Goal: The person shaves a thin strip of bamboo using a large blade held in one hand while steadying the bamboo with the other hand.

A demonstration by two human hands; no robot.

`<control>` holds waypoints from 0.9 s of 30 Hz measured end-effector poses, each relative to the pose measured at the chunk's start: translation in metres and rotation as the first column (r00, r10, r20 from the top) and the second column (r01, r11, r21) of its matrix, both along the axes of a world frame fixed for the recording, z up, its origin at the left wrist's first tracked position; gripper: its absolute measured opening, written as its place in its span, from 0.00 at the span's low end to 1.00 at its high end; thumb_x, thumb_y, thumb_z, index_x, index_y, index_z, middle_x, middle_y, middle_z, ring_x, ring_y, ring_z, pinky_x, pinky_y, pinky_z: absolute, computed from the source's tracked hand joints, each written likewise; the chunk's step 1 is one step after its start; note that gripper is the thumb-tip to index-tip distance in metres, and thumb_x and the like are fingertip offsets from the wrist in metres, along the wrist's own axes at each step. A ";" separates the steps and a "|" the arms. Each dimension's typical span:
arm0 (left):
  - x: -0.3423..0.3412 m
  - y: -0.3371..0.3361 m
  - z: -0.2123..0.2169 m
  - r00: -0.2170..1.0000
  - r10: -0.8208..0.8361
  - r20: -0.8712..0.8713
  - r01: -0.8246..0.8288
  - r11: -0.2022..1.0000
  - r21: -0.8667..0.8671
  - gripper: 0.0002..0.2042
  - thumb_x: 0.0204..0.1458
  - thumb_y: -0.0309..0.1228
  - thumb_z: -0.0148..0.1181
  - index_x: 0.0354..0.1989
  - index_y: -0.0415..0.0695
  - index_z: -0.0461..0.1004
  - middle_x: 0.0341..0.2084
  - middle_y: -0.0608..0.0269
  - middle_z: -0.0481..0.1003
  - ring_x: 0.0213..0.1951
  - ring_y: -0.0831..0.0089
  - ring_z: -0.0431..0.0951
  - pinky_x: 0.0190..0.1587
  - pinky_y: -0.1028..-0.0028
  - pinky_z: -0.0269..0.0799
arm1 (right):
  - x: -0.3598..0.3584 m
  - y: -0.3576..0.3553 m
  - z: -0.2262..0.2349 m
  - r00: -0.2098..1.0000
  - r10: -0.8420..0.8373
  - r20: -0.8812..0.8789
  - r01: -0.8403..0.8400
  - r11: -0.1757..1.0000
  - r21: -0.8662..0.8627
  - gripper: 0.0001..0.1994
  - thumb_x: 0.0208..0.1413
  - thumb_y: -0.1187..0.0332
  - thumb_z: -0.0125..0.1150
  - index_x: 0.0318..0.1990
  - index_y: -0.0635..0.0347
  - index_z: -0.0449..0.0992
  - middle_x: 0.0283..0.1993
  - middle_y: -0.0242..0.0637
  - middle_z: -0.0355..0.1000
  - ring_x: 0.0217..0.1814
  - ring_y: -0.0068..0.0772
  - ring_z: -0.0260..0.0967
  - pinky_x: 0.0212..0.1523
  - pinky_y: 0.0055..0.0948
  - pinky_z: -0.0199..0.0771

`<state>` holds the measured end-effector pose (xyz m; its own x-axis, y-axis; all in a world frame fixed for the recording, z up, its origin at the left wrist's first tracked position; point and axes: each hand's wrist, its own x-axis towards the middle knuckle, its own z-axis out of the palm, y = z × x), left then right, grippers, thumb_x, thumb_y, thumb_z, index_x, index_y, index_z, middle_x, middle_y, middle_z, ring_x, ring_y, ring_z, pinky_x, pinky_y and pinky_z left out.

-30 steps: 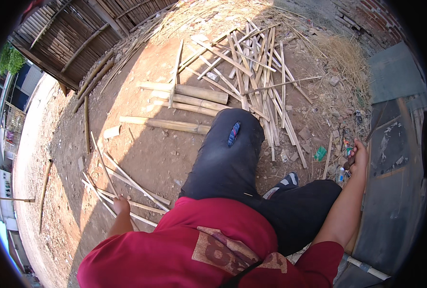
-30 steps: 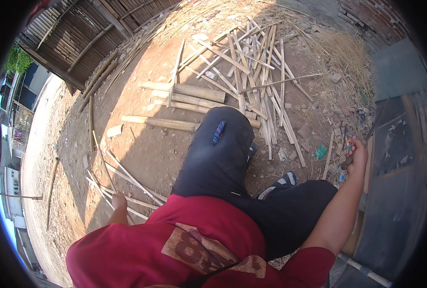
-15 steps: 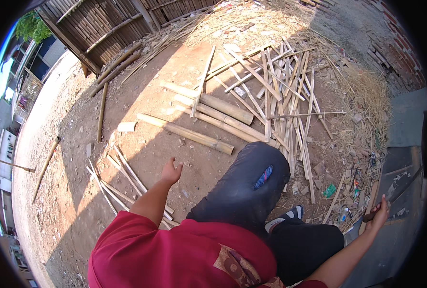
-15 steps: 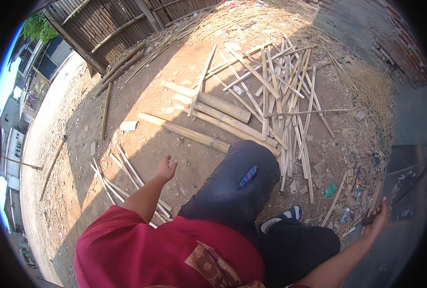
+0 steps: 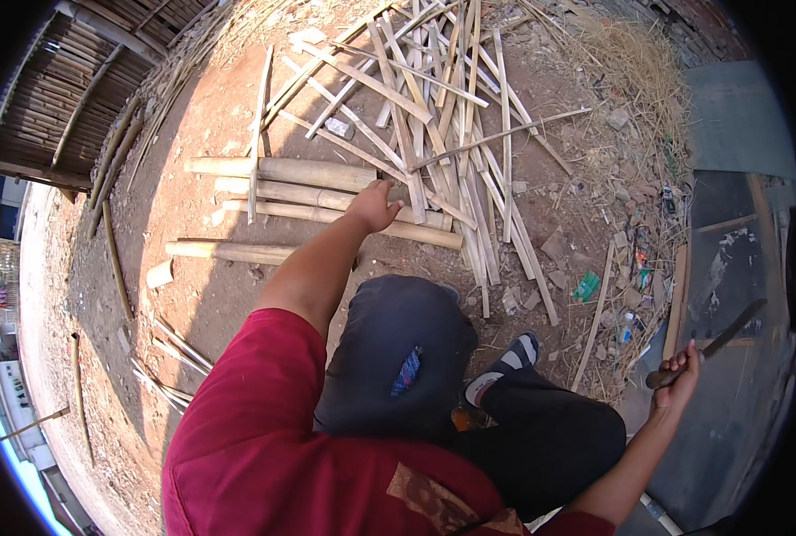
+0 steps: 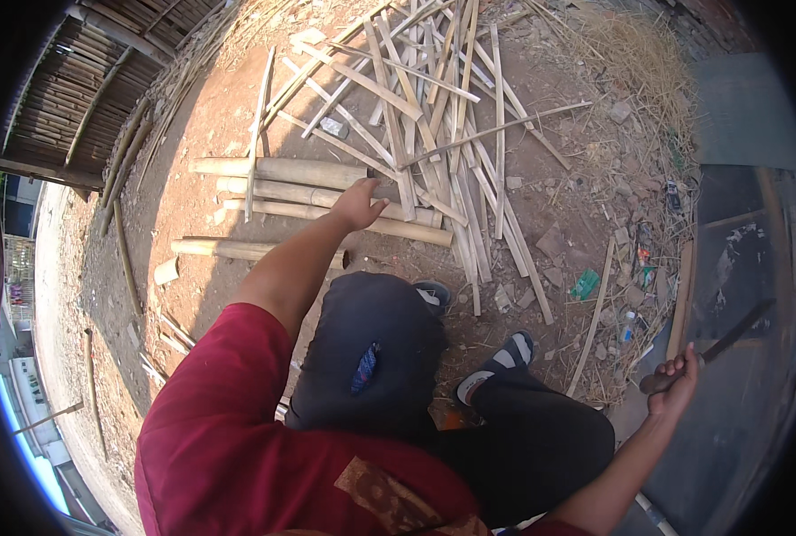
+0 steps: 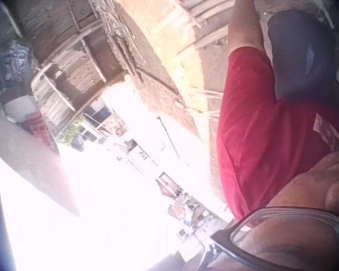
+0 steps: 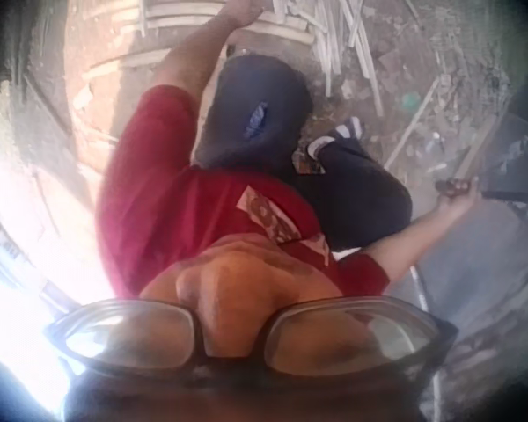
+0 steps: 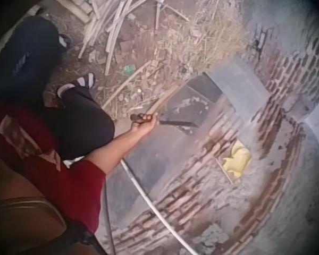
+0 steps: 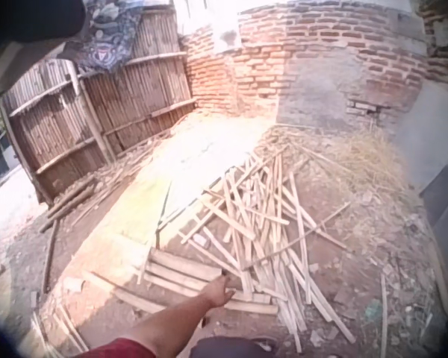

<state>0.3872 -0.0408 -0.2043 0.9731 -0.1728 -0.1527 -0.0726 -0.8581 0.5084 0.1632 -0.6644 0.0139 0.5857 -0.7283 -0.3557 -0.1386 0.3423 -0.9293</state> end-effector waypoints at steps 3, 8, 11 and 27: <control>0.032 -0.022 -0.009 0.999 -0.030 -0.043 0.034 0.993 0.114 0.30 0.57 0.41 0.61 0.64 0.37 0.64 0.64 0.40 0.65 0.63 0.46 0.67 0.67 0.57 0.63 | -0.009 -0.007 -0.005 0.999 0.008 -0.036 -0.009 1.000 -0.015 0.11 0.62 0.61 0.65 0.32 0.48 0.68 0.22 0.19 0.59 0.21 0.15 0.56 0.25 0.20 0.58; 0.076 -0.041 -0.032 0.995 -0.101 0.011 0.094 0.956 0.279 0.29 0.57 0.38 0.60 0.66 0.42 0.63 0.67 0.44 0.61 0.65 0.47 0.66 0.67 0.55 0.63 | -0.012 0.002 -0.007 0.992 -0.003 -0.124 -0.011 0.994 -0.110 0.09 0.62 0.62 0.65 0.36 0.51 0.71 0.22 0.21 0.59 0.20 0.16 0.55 0.25 0.21 0.57; 0.092 -0.056 -0.041 0.997 -0.014 -0.080 0.038 0.952 0.305 0.26 0.59 0.38 0.57 0.65 0.45 0.64 0.67 0.52 0.64 0.66 0.53 0.65 0.66 0.56 0.64 | -0.012 0.006 -0.006 0.982 0.012 -0.189 -0.040 0.989 -0.141 0.11 0.63 0.62 0.64 0.32 0.48 0.68 0.21 0.21 0.60 0.19 0.16 0.55 0.24 0.22 0.56; 0.072 -0.089 -0.033 0.923 0.347 -0.166 -0.313 0.929 0.200 0.37 0.47 0.28 0.70 0.64 0.42 0.55 0.59 0.47 0.60 0.59 0.45 0.70 0.59 0.57 0.73 | -0.020 0.009 -0.007 0.978 -0.001 -0.208 -0.038 0.983 -0.182 0.10 0.60 0.63 0.66 0.36 0.51 0.69 0.22 0.23 0.59 0.20 0.17 0.55 0.24 0.22 0.57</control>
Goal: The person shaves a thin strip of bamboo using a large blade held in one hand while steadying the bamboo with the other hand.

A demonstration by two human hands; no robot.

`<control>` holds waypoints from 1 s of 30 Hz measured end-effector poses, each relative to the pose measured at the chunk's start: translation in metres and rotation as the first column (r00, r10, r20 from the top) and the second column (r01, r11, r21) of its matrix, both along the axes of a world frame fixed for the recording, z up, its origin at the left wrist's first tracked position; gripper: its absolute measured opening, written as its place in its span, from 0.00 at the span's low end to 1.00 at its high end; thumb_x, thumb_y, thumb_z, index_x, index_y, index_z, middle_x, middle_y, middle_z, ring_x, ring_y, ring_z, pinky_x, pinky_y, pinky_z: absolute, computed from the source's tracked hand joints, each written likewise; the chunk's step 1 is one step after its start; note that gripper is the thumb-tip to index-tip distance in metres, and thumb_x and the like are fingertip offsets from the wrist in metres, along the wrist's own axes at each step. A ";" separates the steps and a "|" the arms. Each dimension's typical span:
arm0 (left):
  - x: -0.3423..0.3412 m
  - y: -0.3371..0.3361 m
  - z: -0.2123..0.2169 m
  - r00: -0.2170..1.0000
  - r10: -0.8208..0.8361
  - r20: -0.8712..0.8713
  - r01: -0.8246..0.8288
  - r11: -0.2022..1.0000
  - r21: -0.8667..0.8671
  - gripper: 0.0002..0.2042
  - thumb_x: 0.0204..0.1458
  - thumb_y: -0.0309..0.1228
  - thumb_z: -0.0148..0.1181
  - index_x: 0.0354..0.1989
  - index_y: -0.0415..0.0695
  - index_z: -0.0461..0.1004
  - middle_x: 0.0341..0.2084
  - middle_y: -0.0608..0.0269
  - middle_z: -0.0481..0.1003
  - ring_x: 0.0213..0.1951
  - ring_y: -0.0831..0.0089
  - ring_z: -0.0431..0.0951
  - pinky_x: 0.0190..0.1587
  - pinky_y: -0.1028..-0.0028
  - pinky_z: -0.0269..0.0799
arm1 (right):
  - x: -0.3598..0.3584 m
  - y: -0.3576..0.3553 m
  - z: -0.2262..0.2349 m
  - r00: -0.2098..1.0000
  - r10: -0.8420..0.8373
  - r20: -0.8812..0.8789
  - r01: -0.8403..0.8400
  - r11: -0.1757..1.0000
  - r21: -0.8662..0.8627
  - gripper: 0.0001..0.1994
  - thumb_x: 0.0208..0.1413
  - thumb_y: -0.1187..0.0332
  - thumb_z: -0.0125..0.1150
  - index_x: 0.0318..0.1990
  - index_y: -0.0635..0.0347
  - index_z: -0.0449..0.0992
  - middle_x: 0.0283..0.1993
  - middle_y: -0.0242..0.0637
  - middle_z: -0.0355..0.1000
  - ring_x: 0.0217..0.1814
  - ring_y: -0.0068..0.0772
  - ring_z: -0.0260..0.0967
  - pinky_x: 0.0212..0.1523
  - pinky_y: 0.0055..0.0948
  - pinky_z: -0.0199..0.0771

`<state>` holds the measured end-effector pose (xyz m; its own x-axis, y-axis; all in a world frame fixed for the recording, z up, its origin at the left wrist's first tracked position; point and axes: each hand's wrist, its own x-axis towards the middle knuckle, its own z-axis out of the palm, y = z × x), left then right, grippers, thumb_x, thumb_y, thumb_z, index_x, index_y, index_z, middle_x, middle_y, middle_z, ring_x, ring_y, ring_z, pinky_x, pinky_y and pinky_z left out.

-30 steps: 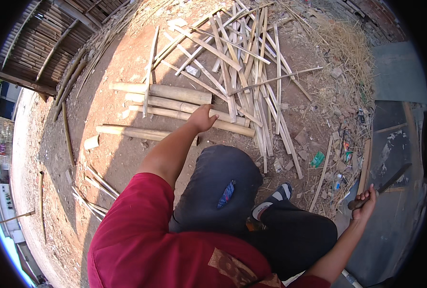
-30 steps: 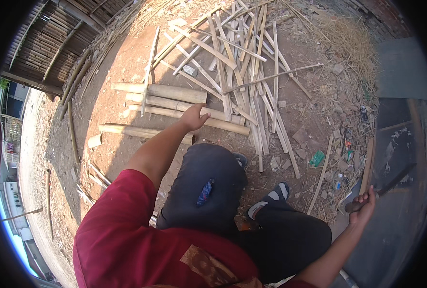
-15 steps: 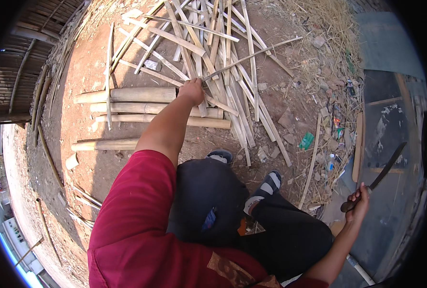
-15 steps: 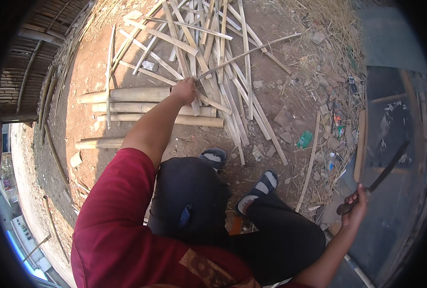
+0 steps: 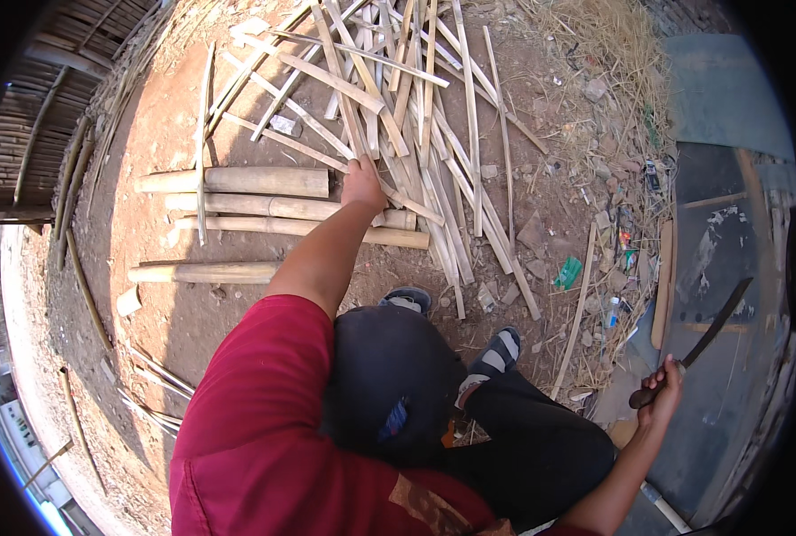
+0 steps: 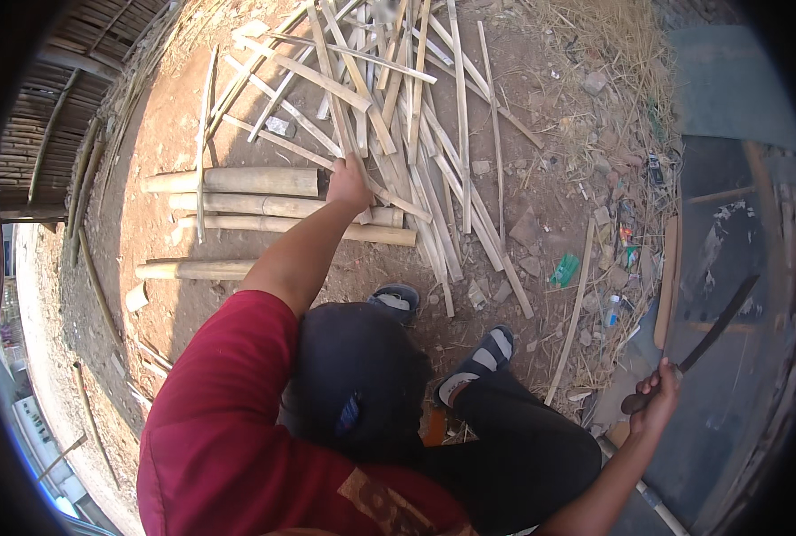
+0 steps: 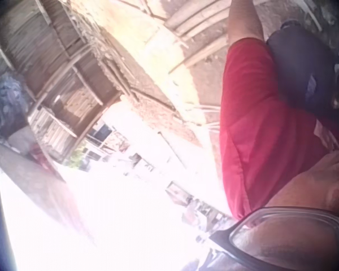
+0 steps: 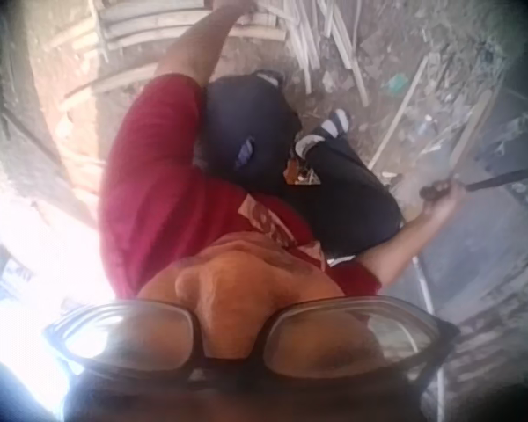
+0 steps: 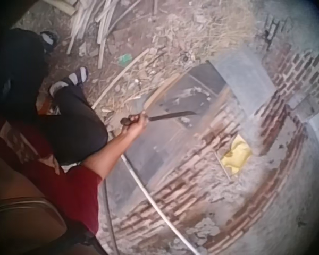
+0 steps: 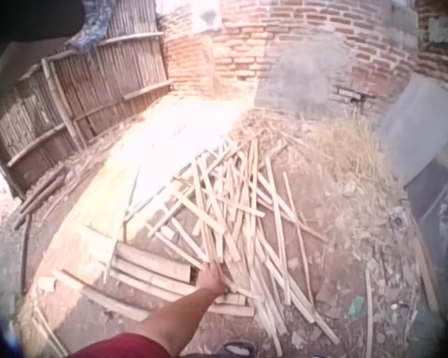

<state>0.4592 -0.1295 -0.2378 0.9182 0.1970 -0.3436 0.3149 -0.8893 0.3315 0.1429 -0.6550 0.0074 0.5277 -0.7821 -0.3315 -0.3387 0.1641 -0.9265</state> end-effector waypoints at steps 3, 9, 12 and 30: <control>-0.001 0.004 -0.007 0.978 0.202 0.052 -0.197 0.976 -0.092 0.36 0.45 0.24 0.68 0.63 0.40 0.55 0.57 0.42 0.65 0.56 0.44 0.74 0.57 0.58 0.75 | 0.003 0.003 0.003 1.000 -0.003 -0.010 0.003 1.000 -0.008 0.10 0.60 0.63 0.66 0.36 0.51 0.69 0.22 0.23 0.59 0.20 0.17 0.55 0.24 0.22 0.57; -0.007 0.070 -0.030 0.894 0.441 -0.077 -0.440 0.834 -0.333 0.18 0.55 0.36 0.56 0.47 0.34 0.72 0.38 0.42 0.79 0.46 0.49 0.82 0.48 0.58 0.77 | 0.009 0.006 0.003 0.999 0.034 0.006 -0.034 0.999 0.001 0.10 0.61 0.62 0.66 0.35 0.50 0.69 0.22 0.22 0.60 0.18 0.16 0.55 0.22 0.21 0.58; -0.015 0.088 -0.008 0.718 0.631 -0.294 -0.634 0.420 -0.649 0.20 0.59 0.43 0.55 0.40 0.33 0.76 0.35 0.47 0.78 0.36 0.55 0.79 0.32 0.57 0.72 | 0.007 0.006 0.002 0.998 0.050 0.023 -0.050 0.999 -0.015 0.10 0.60 0.63 0.67 0.36 0.52 0.70 0.22 0.23 0.61 0.19 0.17 0.56 0.22 0.20 0.58; -0.301 0.186 0.246 0.783 0.137 0.606 -0.281 0.948 0.149 0.21 0.55 0.48 0.66 0.34 0.39 0.74 0.20 0.46 0.76 0.25 0.45 0.78 0.30 0.52 0.73 | 0.059 0.137 0.072 0.764 0.633 -0.121 -0.593 0.618 -0.516 0.12 0.54 0.66 0.72 0.34 0.61 0.75 0.26 0.27 0.70 0.26 0.18 0.65 0.28 0.25 0.66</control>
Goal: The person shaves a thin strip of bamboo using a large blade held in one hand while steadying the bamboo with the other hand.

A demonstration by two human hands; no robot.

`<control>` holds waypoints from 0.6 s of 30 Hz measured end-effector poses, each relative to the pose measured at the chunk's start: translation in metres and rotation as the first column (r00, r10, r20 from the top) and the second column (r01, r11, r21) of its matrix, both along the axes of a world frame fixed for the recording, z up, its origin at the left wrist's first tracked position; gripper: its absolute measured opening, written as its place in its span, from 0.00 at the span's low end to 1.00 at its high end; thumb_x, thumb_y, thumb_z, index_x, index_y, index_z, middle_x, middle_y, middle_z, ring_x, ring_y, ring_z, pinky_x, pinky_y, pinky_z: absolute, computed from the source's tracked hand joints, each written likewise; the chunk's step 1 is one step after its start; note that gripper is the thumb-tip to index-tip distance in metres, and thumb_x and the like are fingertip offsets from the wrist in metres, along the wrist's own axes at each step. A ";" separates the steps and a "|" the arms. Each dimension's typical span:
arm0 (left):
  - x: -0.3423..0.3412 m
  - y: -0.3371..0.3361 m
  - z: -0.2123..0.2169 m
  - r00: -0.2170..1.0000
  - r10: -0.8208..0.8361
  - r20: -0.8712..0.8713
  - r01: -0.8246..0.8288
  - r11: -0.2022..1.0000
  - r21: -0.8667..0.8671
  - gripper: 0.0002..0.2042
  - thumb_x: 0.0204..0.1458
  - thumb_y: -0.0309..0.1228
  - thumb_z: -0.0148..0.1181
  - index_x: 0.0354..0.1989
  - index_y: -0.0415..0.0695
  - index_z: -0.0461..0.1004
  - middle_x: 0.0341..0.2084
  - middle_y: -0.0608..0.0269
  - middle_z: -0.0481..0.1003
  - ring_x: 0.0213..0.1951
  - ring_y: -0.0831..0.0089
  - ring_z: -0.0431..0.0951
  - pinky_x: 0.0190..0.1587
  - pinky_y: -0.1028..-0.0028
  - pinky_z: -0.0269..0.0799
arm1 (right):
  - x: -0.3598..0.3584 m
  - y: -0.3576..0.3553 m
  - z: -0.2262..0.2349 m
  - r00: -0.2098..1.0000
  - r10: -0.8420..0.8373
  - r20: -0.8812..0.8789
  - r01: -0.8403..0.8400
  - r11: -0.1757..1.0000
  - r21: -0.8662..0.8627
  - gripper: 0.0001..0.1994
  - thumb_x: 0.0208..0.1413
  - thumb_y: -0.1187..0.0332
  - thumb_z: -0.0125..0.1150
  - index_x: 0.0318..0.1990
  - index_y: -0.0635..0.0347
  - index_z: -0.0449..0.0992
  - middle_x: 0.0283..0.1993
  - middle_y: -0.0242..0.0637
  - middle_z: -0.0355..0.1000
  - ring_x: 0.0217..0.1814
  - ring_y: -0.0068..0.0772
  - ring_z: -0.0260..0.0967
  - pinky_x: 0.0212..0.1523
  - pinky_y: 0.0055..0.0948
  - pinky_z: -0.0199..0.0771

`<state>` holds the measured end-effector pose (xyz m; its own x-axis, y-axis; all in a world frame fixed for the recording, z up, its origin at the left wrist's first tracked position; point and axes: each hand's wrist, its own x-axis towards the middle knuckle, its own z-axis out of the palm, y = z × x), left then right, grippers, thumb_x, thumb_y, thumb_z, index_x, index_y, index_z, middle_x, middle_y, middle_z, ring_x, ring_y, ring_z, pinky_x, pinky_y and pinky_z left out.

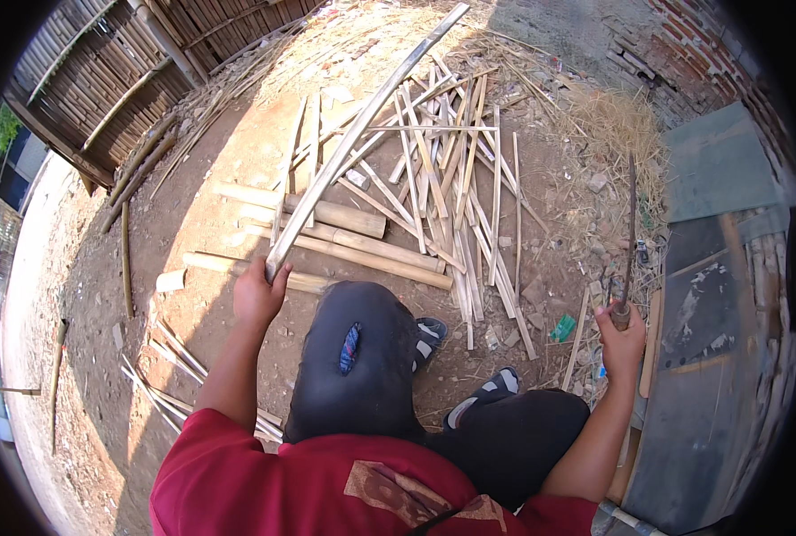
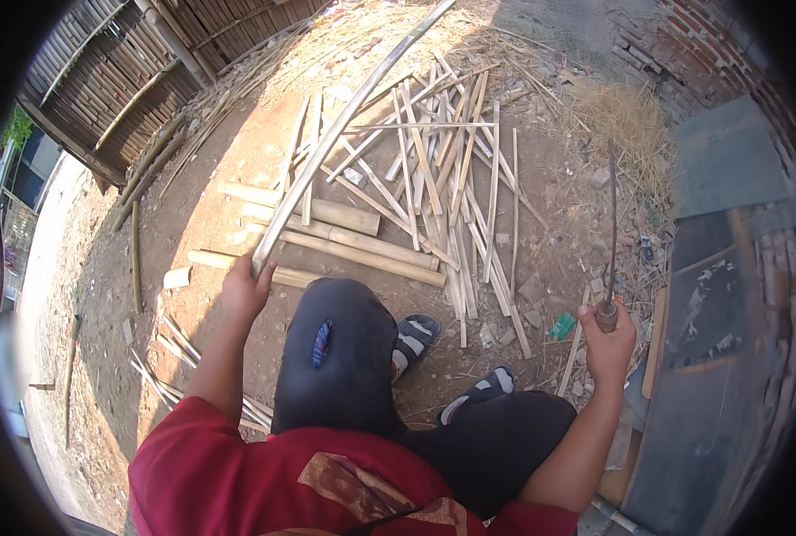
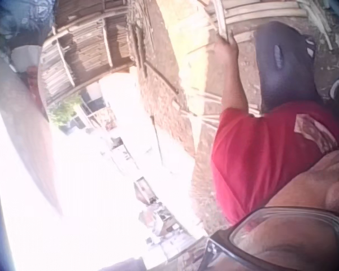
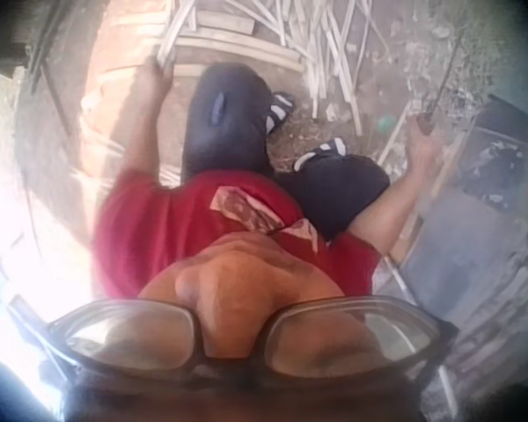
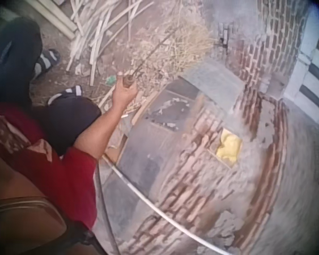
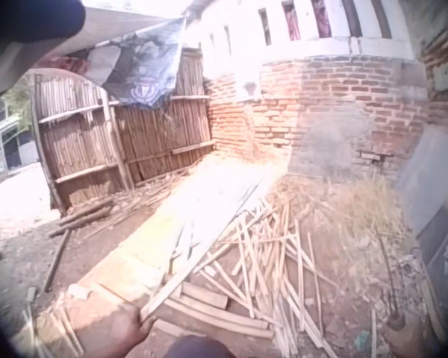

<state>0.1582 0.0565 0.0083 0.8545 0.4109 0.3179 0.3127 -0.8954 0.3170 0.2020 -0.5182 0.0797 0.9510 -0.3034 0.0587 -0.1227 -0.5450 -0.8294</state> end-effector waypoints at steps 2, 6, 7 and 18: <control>-0.024 -0.017 0.036 1.000 -0.022 -0.020 0.019 0.994 -0.112 0.20 0.54 0.47 0.67 0.35 0.39 0.75 0.19 0.47 0.76 0.24 0.46 0.78 0.29 0.53 0.73 | -0.005 0.018 0.005 0.986 0.155 0.064 -0.153 0.988 -0.035 0.13 0.53 0.66 0.74 0.38 0.63 0.77 0.28 0.29 0.74 0.29 0.19 0.68 0.31 0.28 0.69; -0.069 -0.050 0.081 0.981 -0.149 -0.122 0.124 0.974 -0.191 0.19 0.53 0.44 0.69 0.32 0.37 0.76 0.18 0.46 0.75 0.22 0.50 0.78 0.27 0.57 0.71 | -0.022 0.067 0.037 0.894 0.438 0.097 -0.413 0.887 -0.205 0.20 0.49 0.63 0.76 0.46 0.64 0.78 0.31 0.40 0.78 0.32 0.31 0.75 0.35 0.33 0.73; -0.080 -0.060 0.090 0.967 -0.189 -0.173 0.155 0.969 -0.191 0.19 0.53 0.44 0.69 0.31 0.37 0.76 0.18 0.46 0.75 0.22 0.51 0.78 0.27 0.57 0.70 | -0.026 0.076 0.044 0.866 0.492 0.088 -0.455 0.848 -0.271 0.21 0.49 0.61 0.75 0.46 0.63 0.78 0.31 0.44 0.78 0.32 0.38 0.77 0.36 0.35 0.74; -0.130 -0.092 0.079 0.757 -0.531 -0.381 0.386 0.834 -0.395 0.23 0.56 0.49 0.63 0.29 0.36 0.75 0.16 0.47 0.73 0.22 0.52 0.78 0.28 0.58 0.71 | -0.034 0.083 0.001 0.813 0.576 -0.087 -0.530 0.669 -0.520 0.15 0.46 0.60 0.70 0.40 0.54 0.78 0.33 0.48 0.77 0.39 0.58 0.76 0.41 0.51 0.75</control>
<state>0.0282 -0.0360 0.0873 0.9730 -0.0624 -0.2221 0.0585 -0.8645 0.4993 0.1684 -0.4355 0.0804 0.9196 0.3725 0.1249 0.3897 -0.8244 -0.4104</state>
